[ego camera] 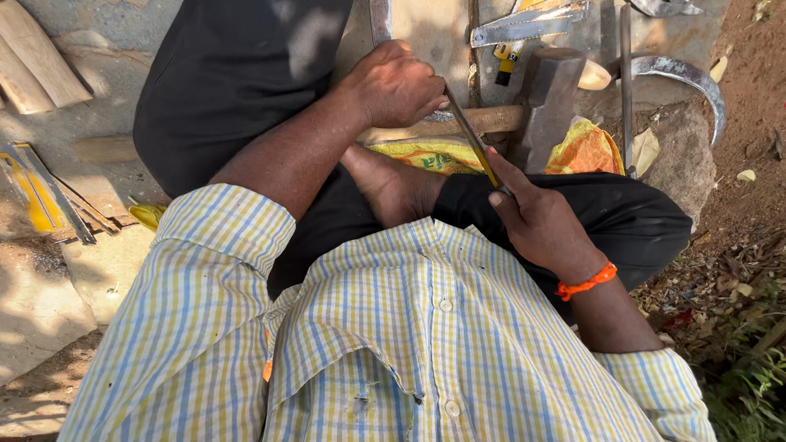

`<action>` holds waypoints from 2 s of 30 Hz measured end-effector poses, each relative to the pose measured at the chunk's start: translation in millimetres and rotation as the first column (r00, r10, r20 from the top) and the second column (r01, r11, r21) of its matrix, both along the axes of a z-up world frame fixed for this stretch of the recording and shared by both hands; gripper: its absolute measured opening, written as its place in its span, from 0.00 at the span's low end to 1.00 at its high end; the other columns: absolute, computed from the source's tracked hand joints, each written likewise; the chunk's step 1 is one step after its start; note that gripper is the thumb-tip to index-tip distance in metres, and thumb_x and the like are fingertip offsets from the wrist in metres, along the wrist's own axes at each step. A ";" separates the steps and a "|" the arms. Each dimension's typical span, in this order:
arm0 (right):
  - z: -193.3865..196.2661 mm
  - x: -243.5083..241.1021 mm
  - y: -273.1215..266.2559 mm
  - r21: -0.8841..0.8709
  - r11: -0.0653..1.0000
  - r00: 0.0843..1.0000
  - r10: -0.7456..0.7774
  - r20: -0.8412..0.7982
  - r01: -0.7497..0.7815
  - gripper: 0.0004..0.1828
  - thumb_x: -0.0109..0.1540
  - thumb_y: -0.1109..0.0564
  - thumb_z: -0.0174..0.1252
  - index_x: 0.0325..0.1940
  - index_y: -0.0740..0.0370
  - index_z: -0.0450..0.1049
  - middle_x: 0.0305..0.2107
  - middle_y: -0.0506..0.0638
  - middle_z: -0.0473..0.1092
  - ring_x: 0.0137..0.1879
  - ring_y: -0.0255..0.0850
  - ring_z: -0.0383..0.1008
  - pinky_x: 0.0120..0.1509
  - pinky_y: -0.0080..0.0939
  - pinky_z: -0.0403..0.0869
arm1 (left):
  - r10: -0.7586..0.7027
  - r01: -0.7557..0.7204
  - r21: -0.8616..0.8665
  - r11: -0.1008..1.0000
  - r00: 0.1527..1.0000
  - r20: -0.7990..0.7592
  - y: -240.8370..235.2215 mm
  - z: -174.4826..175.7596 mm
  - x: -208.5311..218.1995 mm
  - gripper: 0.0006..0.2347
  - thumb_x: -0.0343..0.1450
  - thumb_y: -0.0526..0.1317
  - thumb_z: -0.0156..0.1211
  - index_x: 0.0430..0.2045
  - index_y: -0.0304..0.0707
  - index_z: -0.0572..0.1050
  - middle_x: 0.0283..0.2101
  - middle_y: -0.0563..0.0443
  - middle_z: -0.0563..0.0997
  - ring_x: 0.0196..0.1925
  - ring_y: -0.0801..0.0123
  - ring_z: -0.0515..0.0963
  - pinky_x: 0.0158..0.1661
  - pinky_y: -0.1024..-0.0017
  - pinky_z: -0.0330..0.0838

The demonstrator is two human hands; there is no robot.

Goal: The person sits on the ground and uses a hammer and a metal file to sharpen the blade of a sickle. They hold the sickle steady with their left hand and repeatedly strike the file against the blade with the hammer in their right hand.

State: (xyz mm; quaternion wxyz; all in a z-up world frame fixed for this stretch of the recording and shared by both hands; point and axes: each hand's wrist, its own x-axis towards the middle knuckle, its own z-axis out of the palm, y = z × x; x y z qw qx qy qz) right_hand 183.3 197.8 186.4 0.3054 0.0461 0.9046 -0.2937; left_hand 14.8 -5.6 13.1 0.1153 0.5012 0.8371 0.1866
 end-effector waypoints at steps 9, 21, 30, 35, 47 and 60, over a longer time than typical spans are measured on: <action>-36.9 -37.6 -18.2 0.004 0.995 0.986 0.099 -0.133 -0.099 0.35 0.65 0.61 0.57 0.77 0.59 0.58 0.37 0.69 0.76 0.39 0.67 0.76 0.42 0.61 0.74 | -0.016 0.036 0.276 0.960 0.997 -0.072 -10.7 -15.2 -6.6 0.15 0.76 0.53 0.62 0.25 0.44 0.80 0.20 0.58 0.79 0.26 0.69 0.81 0.41 0.64 0.74; -57.3 -36.8 -17.2 -0.051 0.994 0.967 0.083 -0.240 -0.098 0.36 0.66 0.62 0.58 0.78 0.56 0.56 0.37 0.67 0.76 0.41 0.65 0.78 0.44 0.58 0.75 | -0.043 0.056 0.260 0.964 0.997 -0.056 -10.3 -23.1 -4.1 0.16 0.78 0.53 0.62 0.25 0.45 0.80 0.21 0.58 0.78 0.26 0.67 0.81 0.41 0.62 0.73; -17.7 -8.4 -9.8 0.056 0.993 0.994 0.101 -0.031 -0.099 0.40 0.63 0.60 0.58 0.79 0.54 0.53 0.28 0.68 0.75 0.35 0.66 0.77 0.39 0.61 0.74 | -0.064 0.062 0.180 0.982 0.998 0.007 -5.1 -21.7 -1.5 0.16 0.78 0.53 0.62 0.25 0.45 0.80 0.22 0.58 0.80 0.26 0.65 0.81 0.39 0.61 0.74; -62.4 -36.0 -27.1 -0.050 0.990 0.914 0.105 -0.392 -0.135 0.39 0.67 0.63 0.57 0.80 0.57 0.52 0.36 0.68 0.76 0.38 0.65 0.77 0.42 0.60 0.73 | -0.033 0.047 0.227 0.973 0.997 -0.066 -6.2 -13.0 0.6 0.15 0.74 0.54 0.62 0.23 0.45 0.80 0.21 0.59 0.80 0.26 0.68 0.81 0.41 0.61 0.74; -60.3 -27.4 -30.2 -0.093 0.994 0.942 0.022 -0.334 -0.057 0.36 0.67 0.63 0.56 0.79 0.59 0.55 0.44 0.70 0.76 0.44 0.67 0.77 0.47 0.59 0.74 | -0.062 0.071 0.237 0.969 0.997 -0.043 -7.3 -11.1 -1.2 0.15 0.74 0.53 0.63 0.23 0.44 0.79 0.21 0.58 0.79 0.24 0.67 0.81 0.36 0.62 0.74; -69.3 -37.2 -35.4 -0.144 0.988 0.938 -0.006 -0.347 -0.047 0.35 0.68 0.61 0.55 0.80 0.58 0.54 0.36 0.69 0.76 0.38 0.65 0.77 0.40 0.61 0.73 | -0.084 0.081 0.178 0.981 0.996 0.009 -4.9 -10.2 -7.1 0.15 0.73 0.52 0.64 0.21 0.42 0.80 0.20 0.57 0.80 0.23 0.68 0.82 0.36 0.62 0.77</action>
